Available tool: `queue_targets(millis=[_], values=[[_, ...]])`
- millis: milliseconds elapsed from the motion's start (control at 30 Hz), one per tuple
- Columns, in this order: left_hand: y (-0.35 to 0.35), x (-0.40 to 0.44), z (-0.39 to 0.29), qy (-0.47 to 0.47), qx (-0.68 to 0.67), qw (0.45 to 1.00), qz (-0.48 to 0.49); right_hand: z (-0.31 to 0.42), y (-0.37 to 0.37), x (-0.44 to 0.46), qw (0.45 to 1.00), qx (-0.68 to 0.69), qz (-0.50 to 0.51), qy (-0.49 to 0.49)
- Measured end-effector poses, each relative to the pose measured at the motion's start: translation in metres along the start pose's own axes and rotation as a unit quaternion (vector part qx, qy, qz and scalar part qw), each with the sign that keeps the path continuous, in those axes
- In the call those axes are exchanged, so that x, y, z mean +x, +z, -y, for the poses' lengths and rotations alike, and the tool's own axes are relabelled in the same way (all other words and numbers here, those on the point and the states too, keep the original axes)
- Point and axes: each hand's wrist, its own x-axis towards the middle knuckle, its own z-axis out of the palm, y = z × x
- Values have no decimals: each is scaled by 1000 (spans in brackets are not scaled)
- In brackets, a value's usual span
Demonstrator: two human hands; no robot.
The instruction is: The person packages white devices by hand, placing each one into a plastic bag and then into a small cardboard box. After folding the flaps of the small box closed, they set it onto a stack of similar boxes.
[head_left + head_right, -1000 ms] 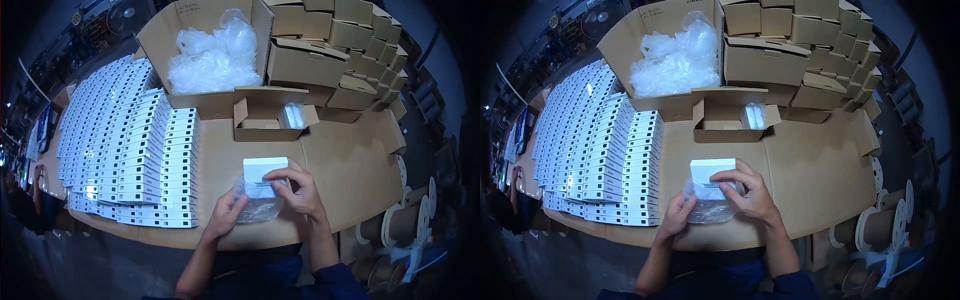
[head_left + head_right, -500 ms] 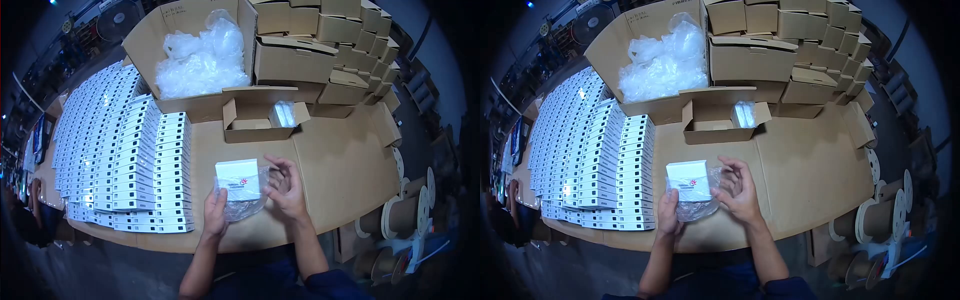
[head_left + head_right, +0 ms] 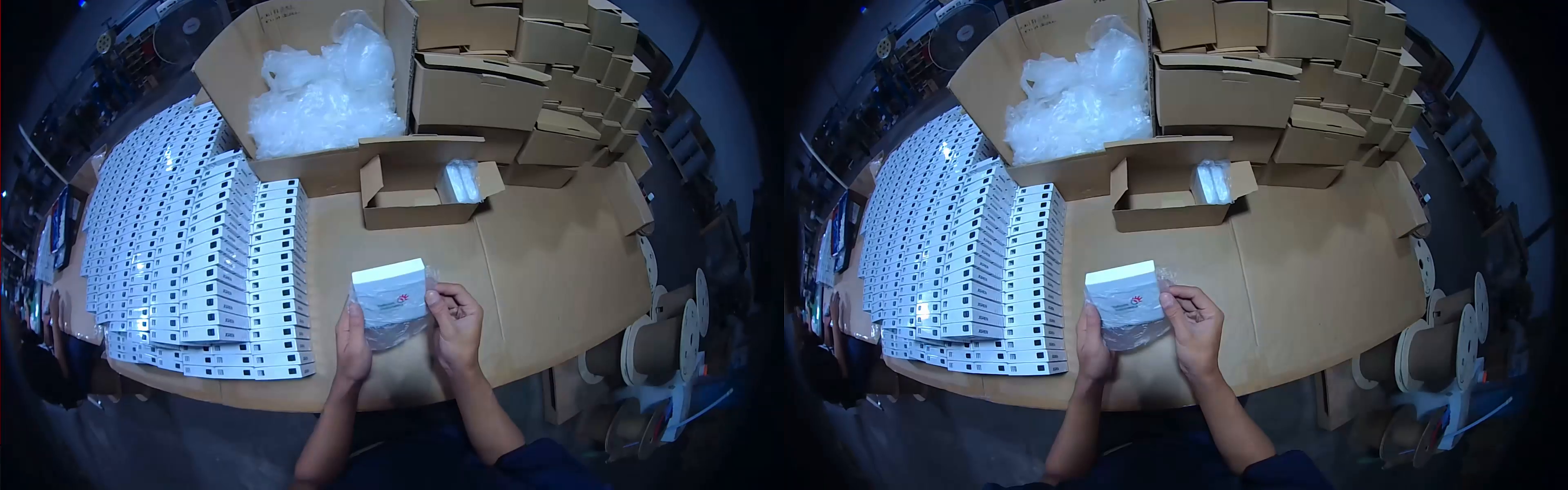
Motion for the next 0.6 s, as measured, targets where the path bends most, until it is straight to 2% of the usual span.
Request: queue_targets(millis=[133, 267, 367, 467, 567, 600], values=[[11, 0, -19, 69, 115, 991, 1, -4, -1, 1, 999, 10, 8, -37], [12, -2, -30, 56, 109, 991, 47, 2, 0, 2, 997, 11, 46, -59], [9, -3, -22, 42, 13, 998, 51, 0, -5, 1, 996, 6, 76, -50], [12, -2, -20, 45, -44, 997, 36, 6, 14, 1, 993, 82, 26, -82], [10, -1, -17, 38, -64, 997, 24, 16, 12, -2, 996, 43, 73, 36], [11, 0, -16, 39, -63, 997, 20, 15, 12, -2, 996, -3, 82, 23]])
